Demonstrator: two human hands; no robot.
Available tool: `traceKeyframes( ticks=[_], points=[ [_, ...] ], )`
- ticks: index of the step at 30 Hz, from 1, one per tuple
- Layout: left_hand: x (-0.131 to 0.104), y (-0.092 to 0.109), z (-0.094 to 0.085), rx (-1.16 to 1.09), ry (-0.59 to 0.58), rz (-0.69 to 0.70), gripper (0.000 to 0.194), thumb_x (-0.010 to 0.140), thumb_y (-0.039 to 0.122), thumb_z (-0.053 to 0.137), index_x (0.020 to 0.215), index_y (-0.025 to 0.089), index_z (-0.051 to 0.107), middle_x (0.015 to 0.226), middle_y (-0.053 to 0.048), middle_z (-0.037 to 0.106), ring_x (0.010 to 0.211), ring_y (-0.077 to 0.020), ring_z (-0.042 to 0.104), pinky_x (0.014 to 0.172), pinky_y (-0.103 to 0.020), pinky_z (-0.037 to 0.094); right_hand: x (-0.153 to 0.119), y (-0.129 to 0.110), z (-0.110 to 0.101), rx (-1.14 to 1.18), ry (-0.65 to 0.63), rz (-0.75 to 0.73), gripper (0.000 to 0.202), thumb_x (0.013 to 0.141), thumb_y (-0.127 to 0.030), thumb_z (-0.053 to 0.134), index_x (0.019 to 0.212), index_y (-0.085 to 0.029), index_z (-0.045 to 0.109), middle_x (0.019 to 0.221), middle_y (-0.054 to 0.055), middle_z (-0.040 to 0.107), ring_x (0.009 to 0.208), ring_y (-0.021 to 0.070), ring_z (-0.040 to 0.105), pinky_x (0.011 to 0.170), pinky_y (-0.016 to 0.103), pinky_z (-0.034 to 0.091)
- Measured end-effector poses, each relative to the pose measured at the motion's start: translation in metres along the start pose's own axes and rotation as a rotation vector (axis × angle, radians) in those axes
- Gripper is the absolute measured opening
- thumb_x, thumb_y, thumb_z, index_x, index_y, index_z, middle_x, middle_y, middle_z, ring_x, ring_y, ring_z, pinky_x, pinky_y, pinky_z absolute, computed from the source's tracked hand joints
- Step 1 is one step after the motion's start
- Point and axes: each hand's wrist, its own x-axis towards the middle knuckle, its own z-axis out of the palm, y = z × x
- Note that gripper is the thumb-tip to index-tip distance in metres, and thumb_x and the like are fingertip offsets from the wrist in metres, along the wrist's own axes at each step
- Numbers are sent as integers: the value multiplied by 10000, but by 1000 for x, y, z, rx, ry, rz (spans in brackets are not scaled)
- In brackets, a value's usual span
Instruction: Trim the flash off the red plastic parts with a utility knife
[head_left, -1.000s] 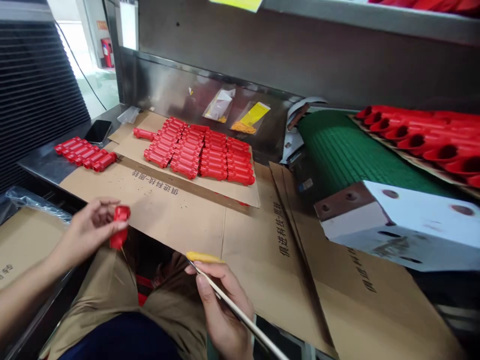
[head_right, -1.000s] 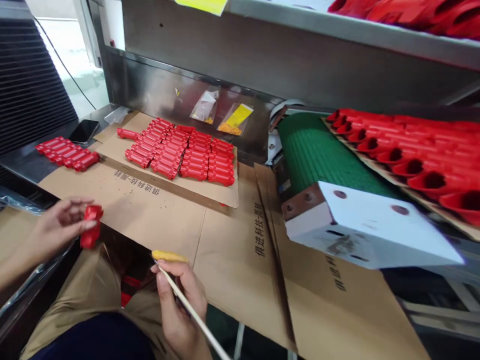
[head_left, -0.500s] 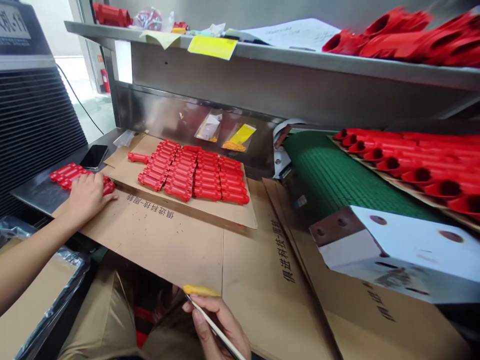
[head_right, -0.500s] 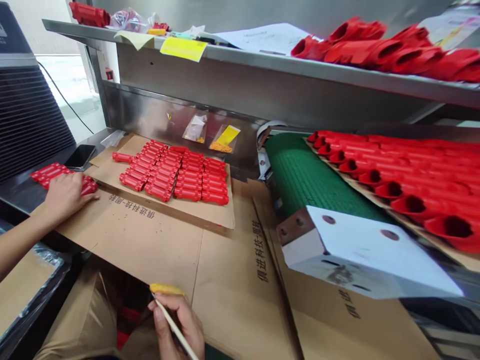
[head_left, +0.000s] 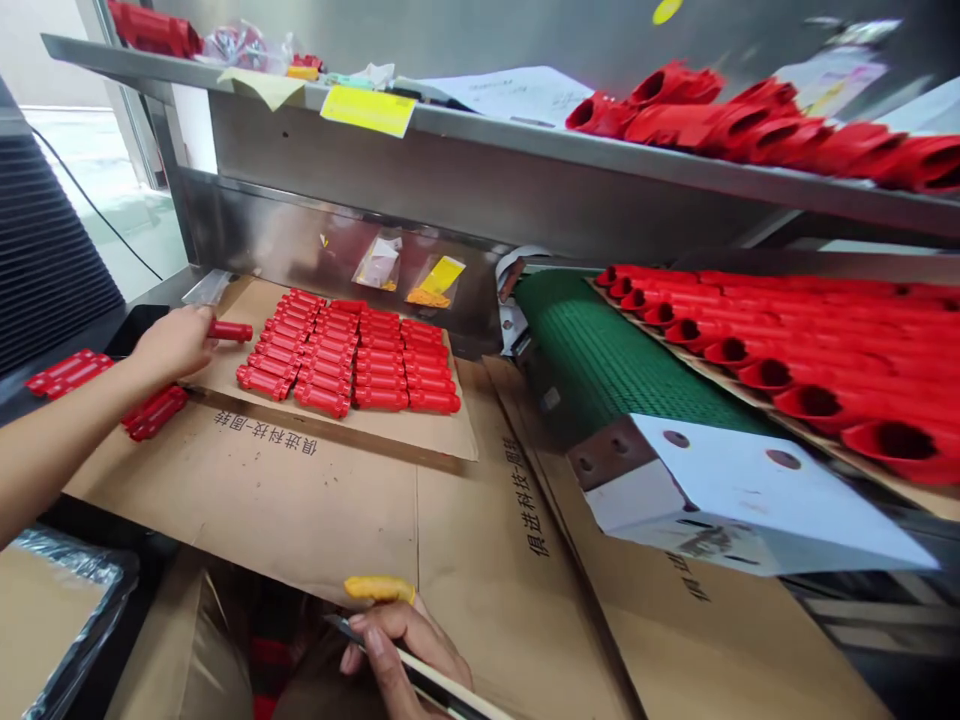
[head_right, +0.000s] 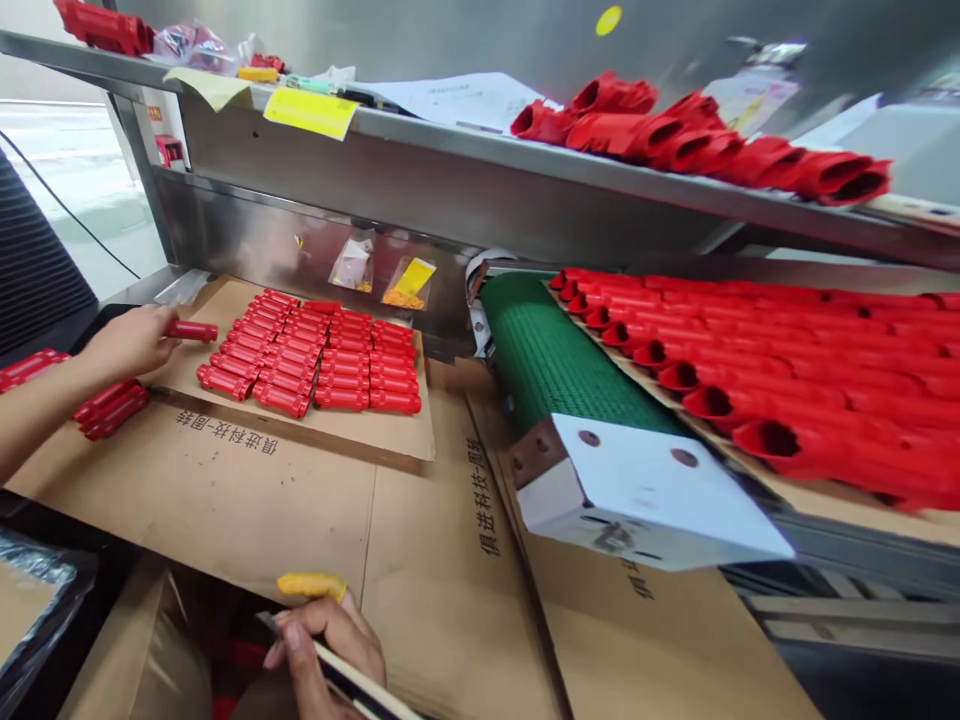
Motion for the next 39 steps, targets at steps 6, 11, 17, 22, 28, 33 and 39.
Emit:
traceKeyframes(
  ticks=[6, 11, 17, 22, 28, 33, 39],
  points=[
    [-190, 14, 12, -899, -256, 78, 450, 896, 506, 714, 1222, 206, 790, 1132, -98, 782, 970, -298, 715, 779, -301, 545, 10, -9, 7, 209, -71, 443, 336, 972, -521, 704, 1047, -196, 668, 712, -16, 625, 508, 68, 558, 507, 169, 441],
    [-291, 71, 43, -1278, -402, -304, 341, 875, 518, 761, 1098, 262, 792, 1051, -63, 772, 965, -242, 695, 833, -276, 512, 11, -14, 26, 298, -359, 568, 532, 907, -688, 691, 975, -168, 598, 589, -62, 487, 399, 41, 405, 388, 149, 302],
    [-317, 77, 60, -1341, -303, -495, 358, 849, 534, 803, 937, 208, 684, 788, -9, 667, 705, -126, 541, 660, -214, 414, -14, -12, 44, 368, -320, 614, 572, 860, -717, 722, 896, -188, 509, 608, -52, 539, 387, 36, 406, 360, 140, 312],
    [-319, 70, 71, -1399, -247, -497, 380, 951, 563, 677, 848, 197, 666, 709, 1, 530, 621, -114, 443, 551, -208, 377, -28, -11, 44, 318, -251, 562, 538, 948, -691, 623, 832, -177, 517, 585, -38, 537, 378, 48, 427, 366, 153, 331],
    [-322, 74, 72, -1238, -75, -261, 172, 942, 408, 719, 1019, 262, 766, 862, -49, 656, 656, -141, 604, 613, -229, 537, -37, -10, 35, -86, -135, 199, 338, 1041, -382, 574, 791, -161, 622, 660, 11, 611, 579, 97, 551, 566, 211, 416],
    [-323, 80, 78, -1334, 11, -240, 361, 825, 259, 841, 1166, 321, 739, 1257, -87, 592, 1014, -248, 720, 805, -314, 654, -40, -4, 41, 143, -134, 371, 305, 1021, -451, 610, 906, -168, 618, 700, 4, 640, 528, 93, 524, 513, 209, 423],
    [-309, 88, 81, -1477, -26, -471, 275, 904, 420, 768, 823, 185, 650, 898, -18, 574, 563, -97, 554, 477, -234, 514, -43, -2, 40, -4, -235, 229, 286, 1032, -388, 602, 851, -171, 649, 665, 3, 609, 566, 102, 546, 535, 218, 410]
  ],
)
